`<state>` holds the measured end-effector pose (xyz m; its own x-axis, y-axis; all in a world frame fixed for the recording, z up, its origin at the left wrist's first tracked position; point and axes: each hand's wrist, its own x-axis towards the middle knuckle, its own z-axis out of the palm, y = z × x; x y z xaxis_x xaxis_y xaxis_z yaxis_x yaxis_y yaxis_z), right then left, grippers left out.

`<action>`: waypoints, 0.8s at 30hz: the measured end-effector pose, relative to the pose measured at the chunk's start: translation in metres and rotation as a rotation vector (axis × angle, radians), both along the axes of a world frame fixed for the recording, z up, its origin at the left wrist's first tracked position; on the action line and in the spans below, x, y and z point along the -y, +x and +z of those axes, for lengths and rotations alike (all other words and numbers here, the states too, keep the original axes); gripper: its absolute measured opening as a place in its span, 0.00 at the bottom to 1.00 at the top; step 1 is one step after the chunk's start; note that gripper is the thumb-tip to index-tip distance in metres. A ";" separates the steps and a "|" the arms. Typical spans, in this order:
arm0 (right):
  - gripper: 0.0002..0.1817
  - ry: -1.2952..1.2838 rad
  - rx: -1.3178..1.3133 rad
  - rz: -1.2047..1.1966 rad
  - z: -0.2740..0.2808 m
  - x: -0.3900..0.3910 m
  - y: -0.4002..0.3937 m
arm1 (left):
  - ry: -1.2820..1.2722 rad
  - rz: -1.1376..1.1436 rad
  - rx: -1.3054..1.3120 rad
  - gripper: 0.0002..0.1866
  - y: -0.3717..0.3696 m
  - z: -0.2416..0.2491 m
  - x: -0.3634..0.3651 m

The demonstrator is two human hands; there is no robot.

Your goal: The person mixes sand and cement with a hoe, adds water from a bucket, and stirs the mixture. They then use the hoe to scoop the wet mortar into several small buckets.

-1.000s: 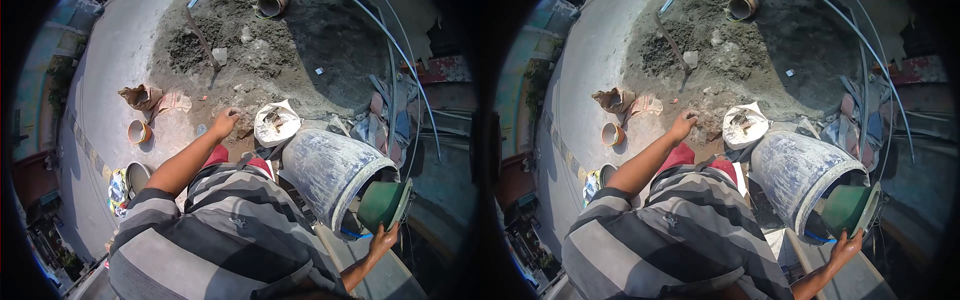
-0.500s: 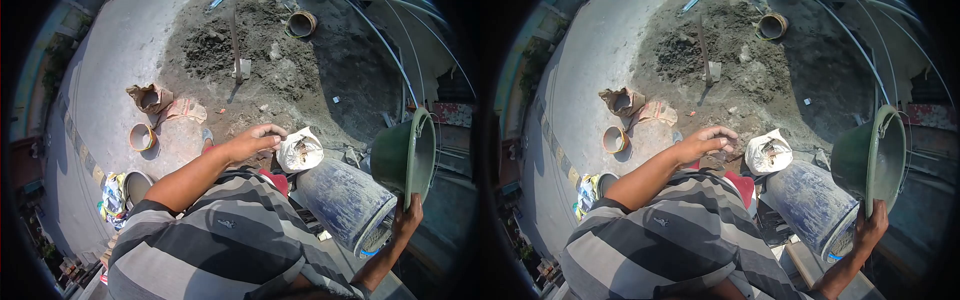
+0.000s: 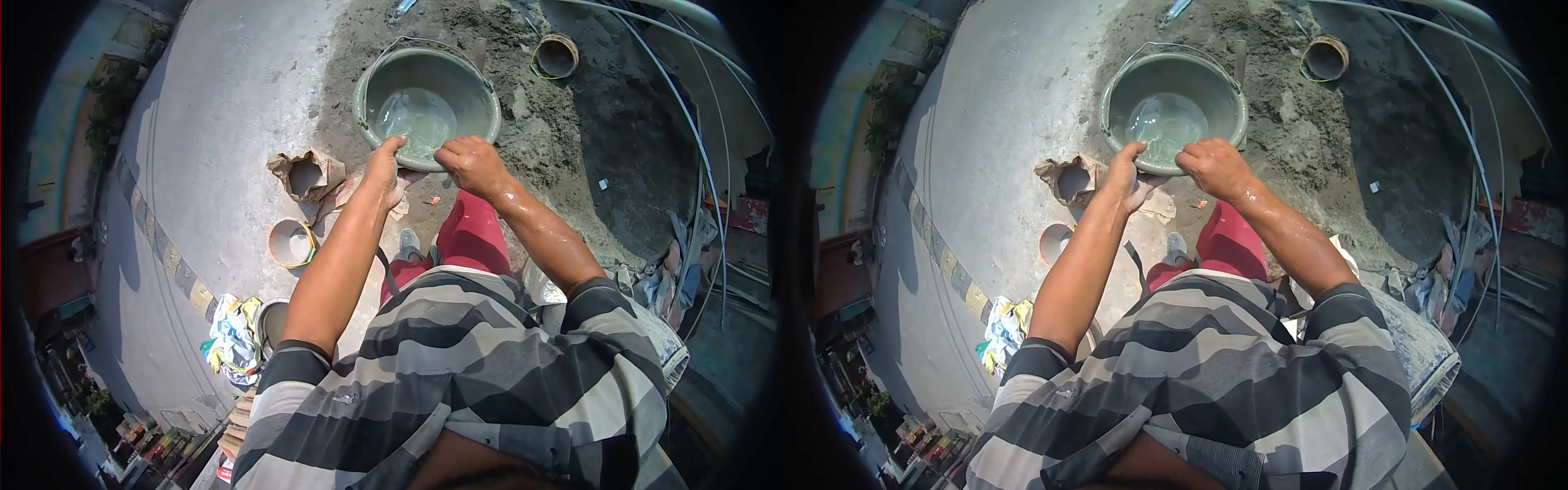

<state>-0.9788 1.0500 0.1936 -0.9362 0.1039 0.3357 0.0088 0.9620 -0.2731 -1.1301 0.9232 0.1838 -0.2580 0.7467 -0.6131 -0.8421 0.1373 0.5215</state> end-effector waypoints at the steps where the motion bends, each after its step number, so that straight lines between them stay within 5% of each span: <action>1: 0.04 -0.010 -0.008 0.013 -0.016 0.002 -0.024 | -0.051 0.099 -0.025 0.27 -0.020 -0.009 0.004; 4: 0.09 -0.156 0.176 0.065 -0.054 -0.006 -0.086 | -0.162 0.241 -0.093 0.21 -0.062 -0.039 0.012; 7: 0.36 -0.761 0.381 0.244 -0.106 -0.028 -0.139 | -0.233 0.285 -0.138 0.19 -0.079 -0.076 0.006; 8: 0.36 -0.774 0.384 0.235 -0.139 -0.034 -0.162 | -0.236 0.305 -0.149 0.18 -0.083 -0.090 0.000; 10: 0.36 -1.141 0.681 -0.274 -0.207 -0.057 -0.215 | -0.292 0.387 -0.173 0.19 -0.085 -0.128 -0.022; 14: 0.32 -1.782 1.029 -0.928 -0.334 -0.072 -0.263 | -0.348 0.349 -0.218 0.24 -0.085 -0.230 -0.045; 15: 0.32 -1.785 1.017 -0.933 -0.358 -0.087 -0.275 | -0.332 0.391 -0.259 0.26 -0.093 -0.250 -0.068; 18: 0.26 -2.037 0.921 -1.243 -0.425 -0.089 -0.276 | -0.639 0.204 -0.291 0.24 -0.099 -0.272 -0.102; 20: 0.22 -2.720 0.384 -1.302 -0.469 -0.115 -0.286 | -0.558 0.269 -0.112 0.22 -0.109 -0.284 -0.135; 22: 0.20 -2.785 -0.403 -1.031 -0.449 -0.161 -0.291 | -0.527 0.180 -0.197 0.18 -0.118 -0.336 -0.147; 24: 0.22 -2.518 -0.395 -1.068 -0.443 -0.199 -0.287 | -0.550 0.168 -0.112 0.17 -0.133 -0.342 -0.180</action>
